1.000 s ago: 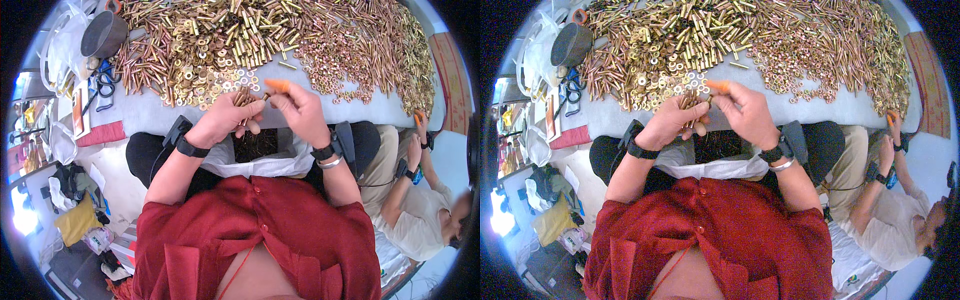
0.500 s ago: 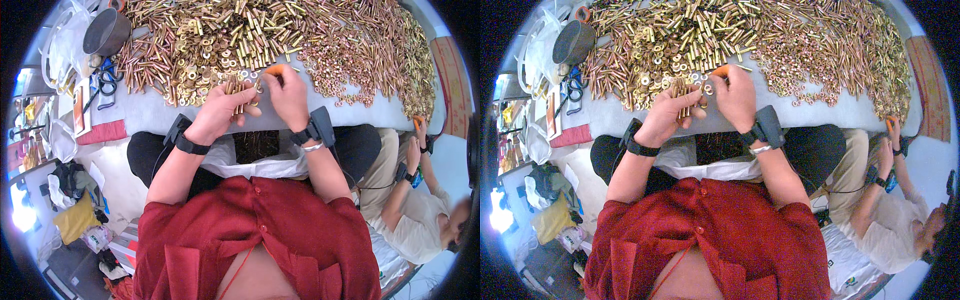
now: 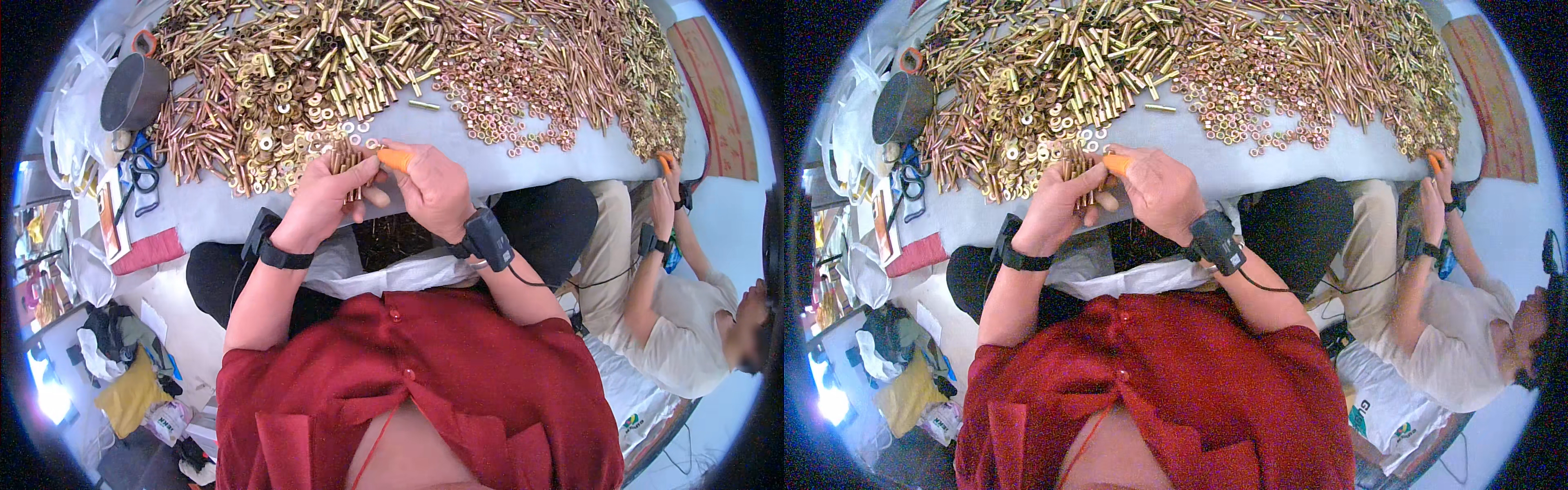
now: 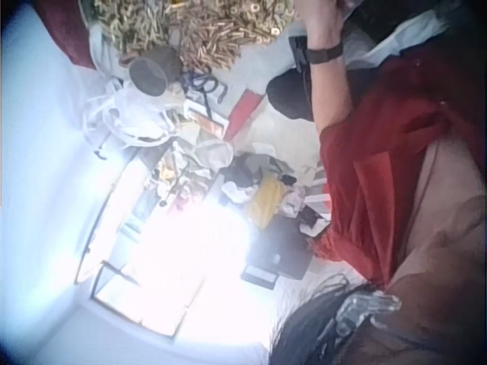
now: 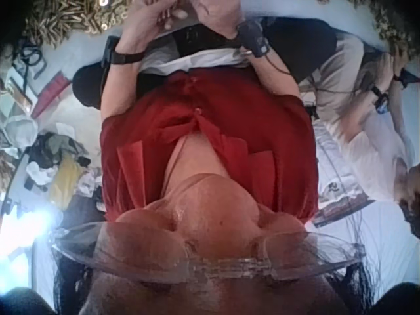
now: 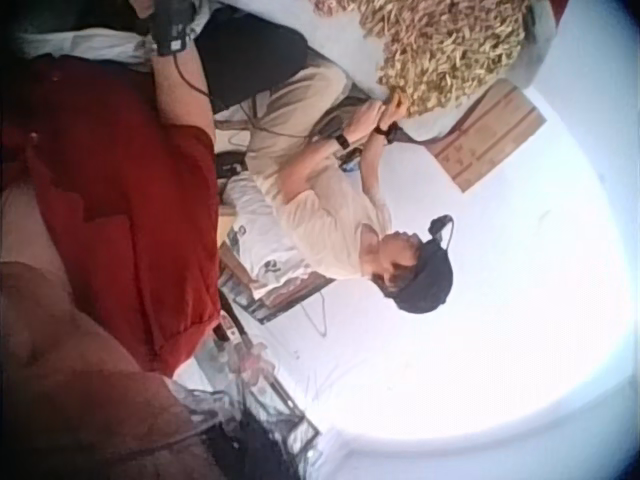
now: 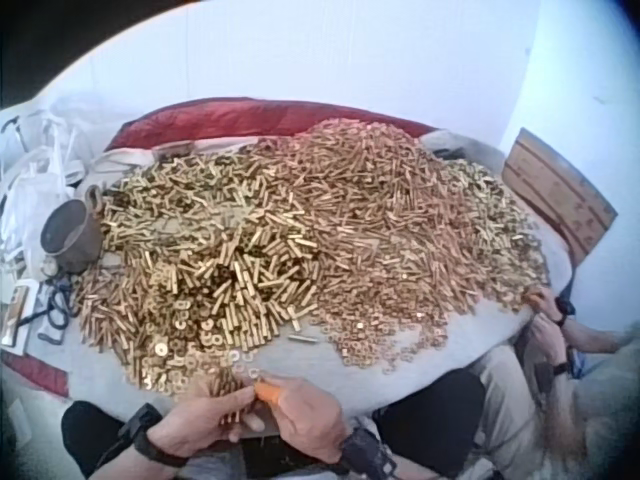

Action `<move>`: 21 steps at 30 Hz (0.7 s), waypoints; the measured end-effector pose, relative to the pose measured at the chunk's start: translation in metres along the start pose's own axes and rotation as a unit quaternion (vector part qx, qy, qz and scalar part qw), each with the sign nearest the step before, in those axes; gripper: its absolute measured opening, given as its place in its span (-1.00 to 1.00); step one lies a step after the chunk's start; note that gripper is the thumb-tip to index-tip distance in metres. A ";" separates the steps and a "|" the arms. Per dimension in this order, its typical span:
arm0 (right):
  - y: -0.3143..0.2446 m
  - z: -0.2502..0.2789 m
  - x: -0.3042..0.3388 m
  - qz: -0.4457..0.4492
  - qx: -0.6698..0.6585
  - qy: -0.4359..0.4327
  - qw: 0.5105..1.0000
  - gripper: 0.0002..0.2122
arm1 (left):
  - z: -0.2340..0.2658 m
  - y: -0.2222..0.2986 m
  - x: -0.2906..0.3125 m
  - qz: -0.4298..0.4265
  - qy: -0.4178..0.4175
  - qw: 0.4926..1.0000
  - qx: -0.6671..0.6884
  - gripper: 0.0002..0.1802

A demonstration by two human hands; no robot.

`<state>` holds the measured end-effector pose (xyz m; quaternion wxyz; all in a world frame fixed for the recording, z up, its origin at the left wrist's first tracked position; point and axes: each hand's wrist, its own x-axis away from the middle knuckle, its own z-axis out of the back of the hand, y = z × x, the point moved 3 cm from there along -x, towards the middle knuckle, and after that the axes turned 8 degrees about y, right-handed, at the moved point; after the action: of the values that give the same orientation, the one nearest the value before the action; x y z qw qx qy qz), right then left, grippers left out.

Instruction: Sorting and assembling metal bolts and washers from a large pile on a table.

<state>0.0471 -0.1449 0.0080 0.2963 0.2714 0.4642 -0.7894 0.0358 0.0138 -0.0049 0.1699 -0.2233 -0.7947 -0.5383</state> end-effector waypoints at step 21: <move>0.055 0.027 -0.038 -0.002 0.323 -0.065 0.944 -0.89 | -0.001 -0.002 -0.001 -0.105 0.116 0.984 -0.088 -0.74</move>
<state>0.1086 -0.1824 0.0148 0.2209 0.2994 0.1649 -0.9134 0.0354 0.0121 -0.0064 0.1835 -0.0888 -0.7377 -0.6436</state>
